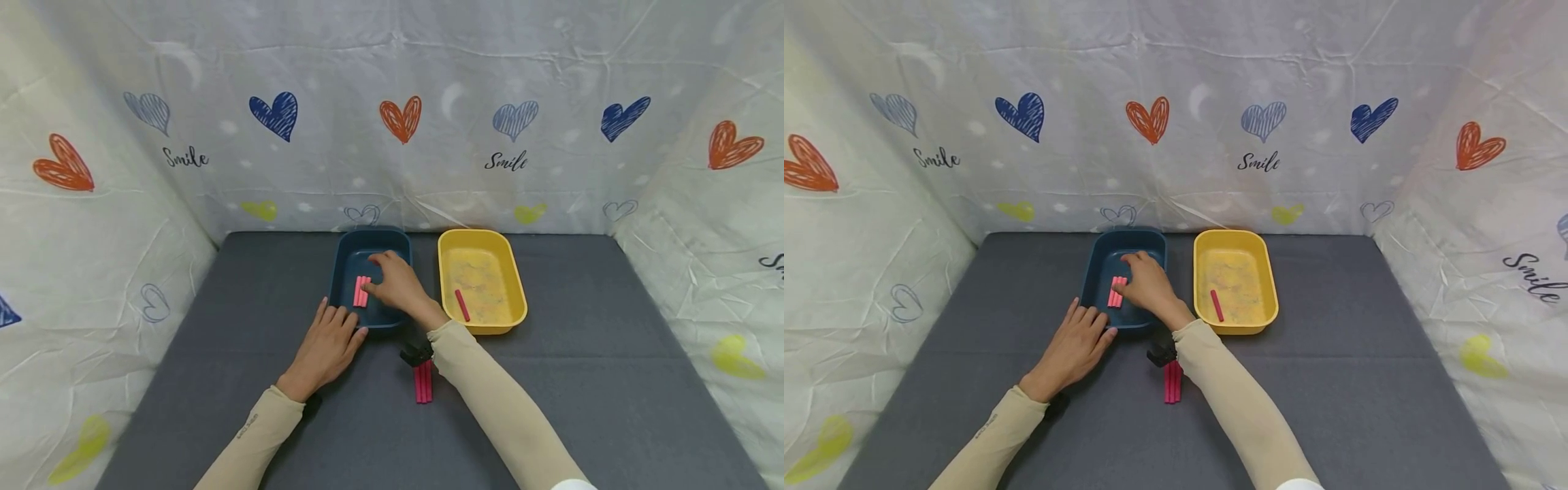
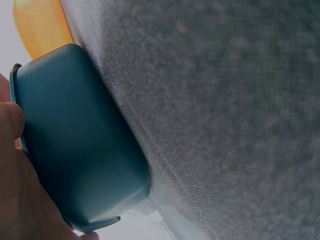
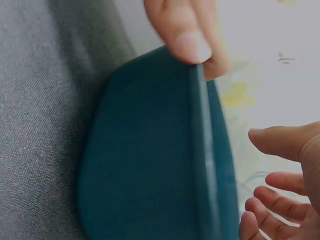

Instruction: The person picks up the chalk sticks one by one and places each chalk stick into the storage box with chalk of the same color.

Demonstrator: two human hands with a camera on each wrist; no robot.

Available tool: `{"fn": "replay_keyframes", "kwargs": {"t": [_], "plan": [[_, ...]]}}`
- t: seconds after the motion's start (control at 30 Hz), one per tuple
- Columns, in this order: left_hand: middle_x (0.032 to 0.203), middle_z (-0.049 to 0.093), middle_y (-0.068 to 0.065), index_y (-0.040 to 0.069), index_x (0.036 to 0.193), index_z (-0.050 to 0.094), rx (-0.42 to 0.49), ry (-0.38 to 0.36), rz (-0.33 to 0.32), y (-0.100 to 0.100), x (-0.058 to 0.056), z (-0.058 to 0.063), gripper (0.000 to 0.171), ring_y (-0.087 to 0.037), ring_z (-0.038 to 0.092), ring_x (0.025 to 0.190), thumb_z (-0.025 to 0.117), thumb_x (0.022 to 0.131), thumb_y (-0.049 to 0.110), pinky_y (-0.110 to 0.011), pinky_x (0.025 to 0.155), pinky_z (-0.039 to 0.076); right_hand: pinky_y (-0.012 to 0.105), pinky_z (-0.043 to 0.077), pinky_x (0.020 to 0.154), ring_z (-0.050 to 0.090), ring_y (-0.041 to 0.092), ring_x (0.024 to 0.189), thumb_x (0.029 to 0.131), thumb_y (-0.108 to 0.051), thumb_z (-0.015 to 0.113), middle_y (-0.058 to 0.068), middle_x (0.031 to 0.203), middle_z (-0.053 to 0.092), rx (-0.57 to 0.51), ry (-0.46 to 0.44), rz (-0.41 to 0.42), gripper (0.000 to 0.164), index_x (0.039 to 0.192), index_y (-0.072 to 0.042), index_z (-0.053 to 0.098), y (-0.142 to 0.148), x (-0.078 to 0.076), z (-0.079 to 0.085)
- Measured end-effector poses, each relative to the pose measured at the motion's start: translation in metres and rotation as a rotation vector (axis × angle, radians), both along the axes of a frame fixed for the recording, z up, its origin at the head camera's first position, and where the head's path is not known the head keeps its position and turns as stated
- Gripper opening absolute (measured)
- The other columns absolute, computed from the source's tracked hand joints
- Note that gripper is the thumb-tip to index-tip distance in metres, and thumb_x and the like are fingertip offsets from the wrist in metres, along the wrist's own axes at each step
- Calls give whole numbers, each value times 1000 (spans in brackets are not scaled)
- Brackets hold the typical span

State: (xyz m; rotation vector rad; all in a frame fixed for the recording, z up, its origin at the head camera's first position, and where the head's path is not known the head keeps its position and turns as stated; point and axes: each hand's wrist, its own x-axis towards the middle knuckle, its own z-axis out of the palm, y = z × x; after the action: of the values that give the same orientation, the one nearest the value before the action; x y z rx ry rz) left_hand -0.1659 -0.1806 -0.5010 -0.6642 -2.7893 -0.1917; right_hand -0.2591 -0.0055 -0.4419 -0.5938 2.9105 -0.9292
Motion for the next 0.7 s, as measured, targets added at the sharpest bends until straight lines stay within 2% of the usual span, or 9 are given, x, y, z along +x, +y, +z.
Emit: {"fn": "replay_keyframes", "kwargs": {"t": [0.23,0.4,0.7], "plan": [[100,57,-11,8,106,60,-2,-3,8,1,0,-2,34,-32,53,104,47,103,40,-60,117,25,35,53,83,60,22,102,89,-35,72,8,127,57,-75,67,4,55,136,-12,56,16,16,9],[100,57,-11,8,106,59,2,-5,6,2,0,-1,34,-33,54,104,48,102,40,-60,117,25,36,53,83,60,22,101,88,-35,72,7,126,58,-118,126,10,54,134,-12,57,29,27,13],[102,58,-13,7,109,59,-5,-17,22,2,0,-1,36,-33,54,107,49,102,40,-60,118,24,37,55,86,61,23,105,89,-34,71,6,126,59,-175,155,-17,49,132,-14,59,53,45,14]]}}
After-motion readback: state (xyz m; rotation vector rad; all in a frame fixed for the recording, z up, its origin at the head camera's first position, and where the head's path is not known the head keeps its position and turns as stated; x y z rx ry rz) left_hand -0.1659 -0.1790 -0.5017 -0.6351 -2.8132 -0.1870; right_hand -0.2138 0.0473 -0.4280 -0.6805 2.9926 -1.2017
